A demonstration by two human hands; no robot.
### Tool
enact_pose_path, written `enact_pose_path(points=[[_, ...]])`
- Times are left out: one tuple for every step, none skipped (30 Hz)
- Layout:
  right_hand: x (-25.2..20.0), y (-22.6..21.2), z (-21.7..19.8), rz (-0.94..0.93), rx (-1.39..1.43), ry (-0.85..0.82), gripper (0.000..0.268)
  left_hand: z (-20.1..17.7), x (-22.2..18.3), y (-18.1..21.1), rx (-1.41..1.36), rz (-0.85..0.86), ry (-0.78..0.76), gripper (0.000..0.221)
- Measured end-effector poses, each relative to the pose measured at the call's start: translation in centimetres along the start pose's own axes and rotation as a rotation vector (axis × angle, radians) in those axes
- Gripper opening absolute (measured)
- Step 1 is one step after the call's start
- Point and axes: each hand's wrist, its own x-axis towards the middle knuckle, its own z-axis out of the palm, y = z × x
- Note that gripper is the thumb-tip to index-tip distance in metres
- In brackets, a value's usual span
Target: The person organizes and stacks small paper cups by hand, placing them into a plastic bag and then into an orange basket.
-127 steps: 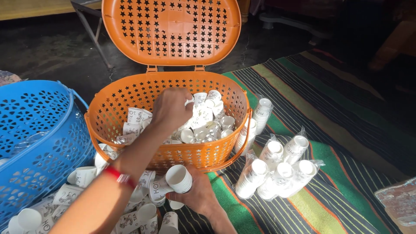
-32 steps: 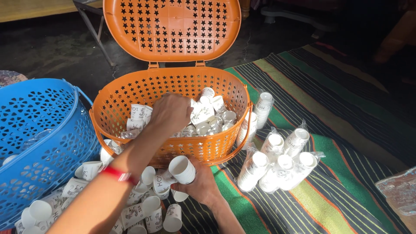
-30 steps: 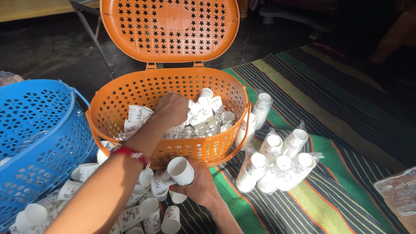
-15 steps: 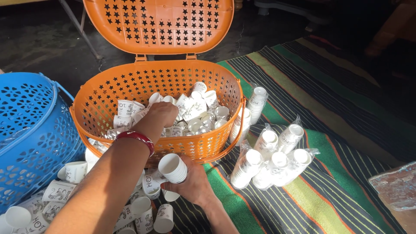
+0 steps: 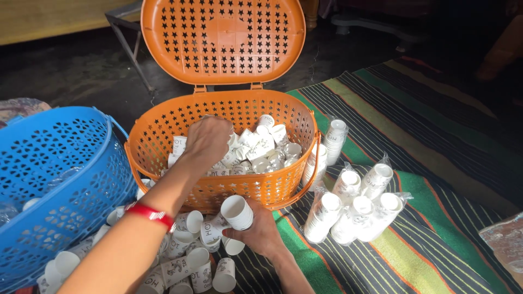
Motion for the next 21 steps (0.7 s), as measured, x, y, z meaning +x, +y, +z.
enact_pose_path(points=[[0.0, -0.1, -0.1, -0.007, 0.006, 0.005, 0.054, -0.8, -1.6, 0.0, 0.008, 0.003, 0.004, 0.019], [0.0, -0.2, -0.1, -0.004, 0.006, 0.004, 0.056, -1.4, -3.2, -0.1, -0.125, 0.065, 0.252, 0.021], [0.0, -0.3, -0.1, -0.001, 0.006, 0.003, 0.057, -2.1, -4.8, -0.2, -0.259, 0.129, 0.499, 0.023], [-0.1, -0.3, -0.1, -0.004, 0.009, 0.003, 0.057, -3.1, -6.6, 0.2, -0.255, 0.130, 0.500, 0.023], [-0.1, -0.2, -0.1, 0.008, 0.011, 0.006, 0.059, -4.1, -8.4, 0.6, -0.302, 0.106, 0.588, 0.022], [-0.1, -0.1, -0.1, 0.020, 0.014, 0.009, 0.060, -5.0, -10.2, 1.0, -0.351, 0.082, 0.676, 0.021], [-0.1, -0.1, 0.0, 0.018, 0.016, 0.010, 0.060, -5.2, -11.4, 1.3, -0.347, 0.083, 0.677, 0.021], [-0.1, -0.2, -0.1, 0.022, 0.015, 0.006, 0.060, -5.3, -12.6, 1.5, -0.363, 0.059, 0.742, 0.018], [0.0, -0.3, 0.0, 0.027, 0.013, 0.002, 0.060, -5.5, -13.8, 1.8, -0.378, 0.034, 0.807, 0.015], [-0.1, -0.5, -0.1, 0.024, 0.013, 0.000, 0.060, -5.1, -14.6, 2.0, -0.376, 0.033, 0.809, 0.015], [-0.1, -0.8, -0.1, 0.036, -0.001, -0.006, 0.061, -4.6, -15.5, 2.2, -0.385, 0.014, 0.818, 0.015], [-0.1, -1.0, -0.2, 0.049, -0.014, -0.011, 0.062, -4.2, -16.2, 2.4, -0.396, -0.004, 0.827, 0.016], [-0.1, -1.3, -0.2, 0.046, -0.015, -0.012, 0.062, -3.8, -16.7, 2.8, -0.394, -0.004, 0.830, 0.016], [-0.2, -1.5, -0.3, 0.036, -0.025, -0.009, 0.063, -3.4, -17.2, 3.3, -0.428, -0.003, 0.850, 0.016], [-0.3, -1.7, -0.3, 0.026, -0.036, -0.005, 0.064, -2.9, -17.7, 3.8, -0.462, -0.001, 0.869, 0.015], [-0.3, -1.6, -0.2, 0.026, -0.036, -0.005, 0.064, -2.0, -17.9, 4.1, -0.462, -0.001, 0.870, 0.015], [-0.3, -1.4, -0.2, 0.021, -0.017, -0.004, 0.064, -1.2, -18.0, 4.5, -0.486, -0.043, 0.794, 0.018], [-0.3, -1.3, -0.1, 0.016, 0.003, -0.004, 0.064, -0.3, -18.2, 4.9, -0.510, -0.085, 0.717, 0.020], [-0.3, -1.1, 0.0, 0.017, 0.002, -0.004, 0.064, 0.5, -18.5, 5.2, -0.511, -0.085, 0.717, 0.020], [-0.2, -0.8, 0.1, 0.047, -0.009, 0.009, 0.062, 1.3, -18.8, 5.5, -0.521, -0.074, 0.687, 0.024], [-0.1, -0.6, 0.1, 0.078, -0.020, 0.021, 0.060, 2.1, -19.0, 5.9, -0.531, -0.063, 0.657, 0.027]])
